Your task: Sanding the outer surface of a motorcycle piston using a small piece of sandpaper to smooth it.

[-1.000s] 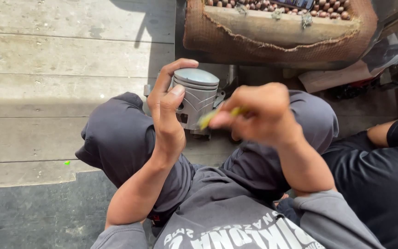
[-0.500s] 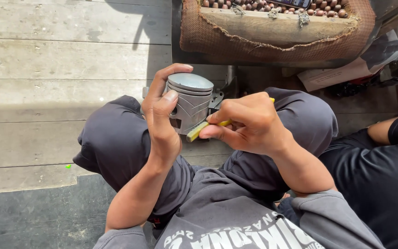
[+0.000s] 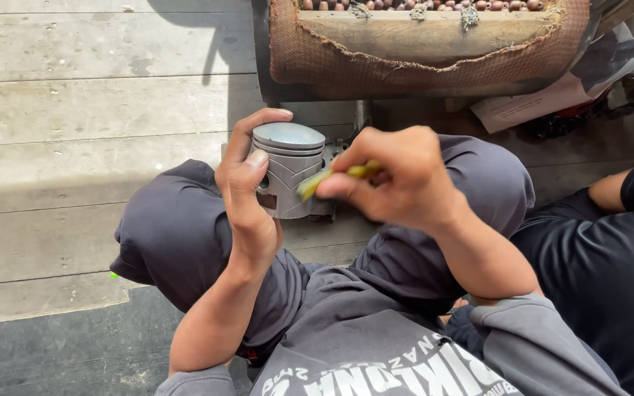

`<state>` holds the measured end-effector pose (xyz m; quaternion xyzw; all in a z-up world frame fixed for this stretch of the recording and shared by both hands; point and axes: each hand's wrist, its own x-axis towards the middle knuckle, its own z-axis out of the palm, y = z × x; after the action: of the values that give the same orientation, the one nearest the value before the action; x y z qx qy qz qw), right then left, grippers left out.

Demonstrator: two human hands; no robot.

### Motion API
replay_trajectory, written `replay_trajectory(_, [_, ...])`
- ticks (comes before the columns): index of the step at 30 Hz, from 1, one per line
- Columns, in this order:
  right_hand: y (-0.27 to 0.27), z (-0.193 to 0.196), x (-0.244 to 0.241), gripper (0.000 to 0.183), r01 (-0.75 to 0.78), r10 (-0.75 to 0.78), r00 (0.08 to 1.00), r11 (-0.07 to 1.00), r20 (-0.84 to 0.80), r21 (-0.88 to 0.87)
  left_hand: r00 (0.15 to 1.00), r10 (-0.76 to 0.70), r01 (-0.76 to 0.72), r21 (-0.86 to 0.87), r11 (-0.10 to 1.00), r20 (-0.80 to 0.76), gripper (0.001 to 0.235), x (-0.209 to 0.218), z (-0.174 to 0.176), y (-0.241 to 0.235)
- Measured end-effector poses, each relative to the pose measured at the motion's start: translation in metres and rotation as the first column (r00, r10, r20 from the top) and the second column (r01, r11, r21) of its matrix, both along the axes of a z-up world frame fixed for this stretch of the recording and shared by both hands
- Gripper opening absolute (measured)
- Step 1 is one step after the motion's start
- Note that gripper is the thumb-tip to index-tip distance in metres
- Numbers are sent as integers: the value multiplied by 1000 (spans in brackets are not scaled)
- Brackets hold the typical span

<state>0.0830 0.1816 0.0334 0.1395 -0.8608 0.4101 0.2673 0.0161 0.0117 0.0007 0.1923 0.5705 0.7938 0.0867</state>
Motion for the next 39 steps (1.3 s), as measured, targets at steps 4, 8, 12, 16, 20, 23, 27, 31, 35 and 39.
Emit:
replay_trajectory(4, [10, 7, -1, 22, 6, -7, 999, 1000, 47, 21, 1000, -12, 12, -3, 1000, 6, 47, -1, 3, -2])
replay_trajectory(8, [75, 10, -7, 17, 219, -223, 972, 974, 77, 58, 983, -141, 138, 36, 990, 120, 52, 0, 10, -7])
replay_trajectory(12, [113, 18, 3, 20, 228, -230, 973, 969, -8, -91, 971, -159, 144, 90, 985, 178, 53, 0, 9, -9])
replay_trajectory(16, [41, 28, 7, 14, 230, -230, 973, 972, -2, -48, 973, -165, 146, 123, 982, 164, 53, -2, 9, -6])
replay_trajectory(20, [5, 23, 3, 18, 59, -39, 963, 996, 266, -68, 987, -133, 133, 6, 991, 86, 50, -2, 10, -5])
replay_trajectory(23, [-3, 21, 4, 18, 29, -24, 979, 999, 201, -19, 991, -114, 115, -22, 993, 65, 50, -1, 10, -7])
replay_trajectory(27, [-8, 18, 4, 23, -41, 32, 994, 996, 109, 82, 998, -54, 55, -99, 994, 18, 51, -1, 17, -8])
replay_trajectory(31, [-1, 15, 5, 23, 117, -116, 980, 993, 160, 3, 998, -55, 52, -115, 992, -22, 52, 1, 15, -9])
replay_trajectory(35, [-5, 18, 4, 24, -51, 45, 988, 998, 147, 38, 998, -44, 38, -126, 991, -47, 52, 0, 16, -9])
replay_trajectory(39, [5, 17, 5, 22, 96, -101, 983, 995, 153, 42, 997, -63, 58, -111, 992, -47, 52, 4, 17, -10])
